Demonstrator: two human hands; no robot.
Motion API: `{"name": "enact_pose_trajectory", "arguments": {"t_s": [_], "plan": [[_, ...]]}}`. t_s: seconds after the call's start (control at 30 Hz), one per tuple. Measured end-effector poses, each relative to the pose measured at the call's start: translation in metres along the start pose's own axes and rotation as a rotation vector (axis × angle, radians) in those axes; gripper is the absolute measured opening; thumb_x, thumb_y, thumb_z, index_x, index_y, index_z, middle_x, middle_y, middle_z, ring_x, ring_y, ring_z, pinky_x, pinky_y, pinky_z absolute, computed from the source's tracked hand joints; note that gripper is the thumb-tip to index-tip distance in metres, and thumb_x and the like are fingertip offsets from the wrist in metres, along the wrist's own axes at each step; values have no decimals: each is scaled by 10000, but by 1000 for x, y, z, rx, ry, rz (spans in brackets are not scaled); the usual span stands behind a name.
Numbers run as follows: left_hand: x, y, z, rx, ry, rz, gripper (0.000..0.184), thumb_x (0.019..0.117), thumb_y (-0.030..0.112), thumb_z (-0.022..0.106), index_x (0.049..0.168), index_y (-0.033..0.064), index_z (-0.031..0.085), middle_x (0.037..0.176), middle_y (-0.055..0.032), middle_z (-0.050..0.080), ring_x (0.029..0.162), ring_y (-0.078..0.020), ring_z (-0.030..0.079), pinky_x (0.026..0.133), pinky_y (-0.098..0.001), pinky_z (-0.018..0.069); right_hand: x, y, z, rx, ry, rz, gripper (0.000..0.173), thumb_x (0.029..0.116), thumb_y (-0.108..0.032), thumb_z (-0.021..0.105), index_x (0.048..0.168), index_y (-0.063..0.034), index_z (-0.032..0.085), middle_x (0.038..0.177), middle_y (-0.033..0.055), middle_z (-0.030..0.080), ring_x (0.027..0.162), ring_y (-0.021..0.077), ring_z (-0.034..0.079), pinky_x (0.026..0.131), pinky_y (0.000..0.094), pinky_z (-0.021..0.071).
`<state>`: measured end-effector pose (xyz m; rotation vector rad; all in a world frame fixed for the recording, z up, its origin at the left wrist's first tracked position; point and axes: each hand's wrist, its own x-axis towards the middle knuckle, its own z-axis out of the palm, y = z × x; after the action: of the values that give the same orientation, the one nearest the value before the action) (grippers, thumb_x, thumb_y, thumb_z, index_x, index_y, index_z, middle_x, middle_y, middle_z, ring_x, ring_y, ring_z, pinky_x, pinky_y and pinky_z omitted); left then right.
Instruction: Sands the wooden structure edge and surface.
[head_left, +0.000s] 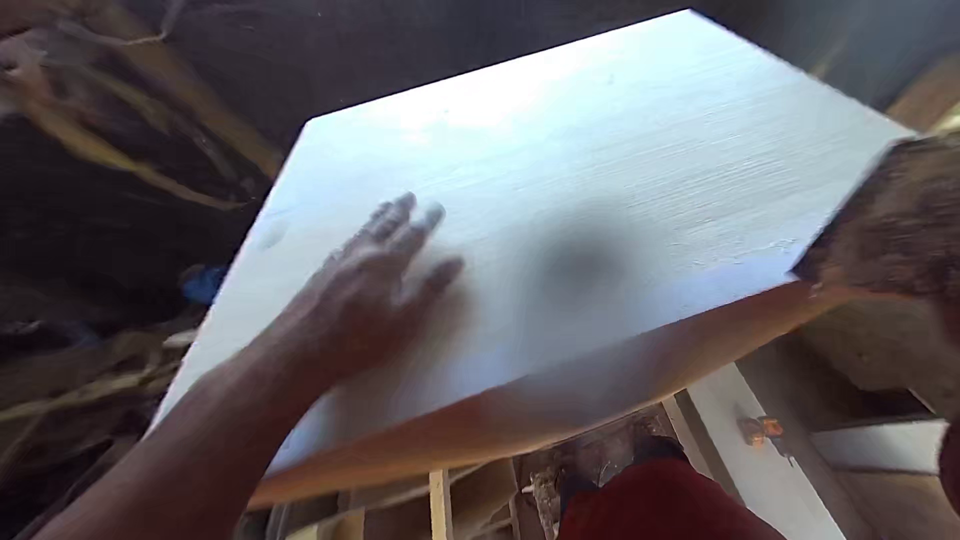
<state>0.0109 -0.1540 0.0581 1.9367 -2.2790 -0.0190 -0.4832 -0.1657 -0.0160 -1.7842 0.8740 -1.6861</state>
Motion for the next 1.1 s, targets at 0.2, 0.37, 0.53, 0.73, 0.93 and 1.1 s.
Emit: {"name": "enact_pose_trajectory", "arguments": {"t_s": [0.2,0.37,0.53,0.73,0.93,1.1], "plan": [[-3,102,-9,-495,-76,505,665,942,548,612,1510,220,498,1353,33,633,1164,-66,644,931,-327,576,-1,-66,80,117,-243,211,138,1024,-138,570,1033,-137,708,786,-35,687,598,20,620,549,193,565],[24,123,-17,-742,-230,620,100,1007,192,658,1038,102,689,782,14,707,614,-75,656,532,-228,545,-23,-89,123,249,-249,222,195,1044,-280,578,1083,-139,708,867,-31,712,737,35,682,661,209,600],[35,115,-18,-1124,-401,697,79,1002,68,628,972,30,691,817,-57,737,692,-150,737,609,-321,657,-60,-84,152,496,-153,50,332,1008,-404,609,1287,-234,666,1224,-40,701,1164,131,649,1010,404,553],[77,41,-20,-579,-183,906,527,996,290,634,1464,101,484,1301,-60,651,1101,-89,674,879,-237,587,-53,-118,165,-724,-189,-287,411,1043,-138,482,1443,-54,531,1438,83,597,1346,207,562,1132,408,496],[57,-132,-52,-275,-14,325,675,932,649,572,1456,226,523,1444,-74,582,1254,-234,629,1025,-508,534,-52,-95,161,-1194,-397,-300,458,919,-58,506,1336,-115,688,1399,92,645,1357,316,553,1144,514,423],[-66,-151,-22,-744,115,465,590,911,395,704,1320,-19,605,1424,-150,592,1344,-230,555,1106,-387,487,-56,-107,192,-1350,-397,-199,503,943,-56,479,1431,-83,602,1447,114,610,1379,324,539,1141,493,429]]}}
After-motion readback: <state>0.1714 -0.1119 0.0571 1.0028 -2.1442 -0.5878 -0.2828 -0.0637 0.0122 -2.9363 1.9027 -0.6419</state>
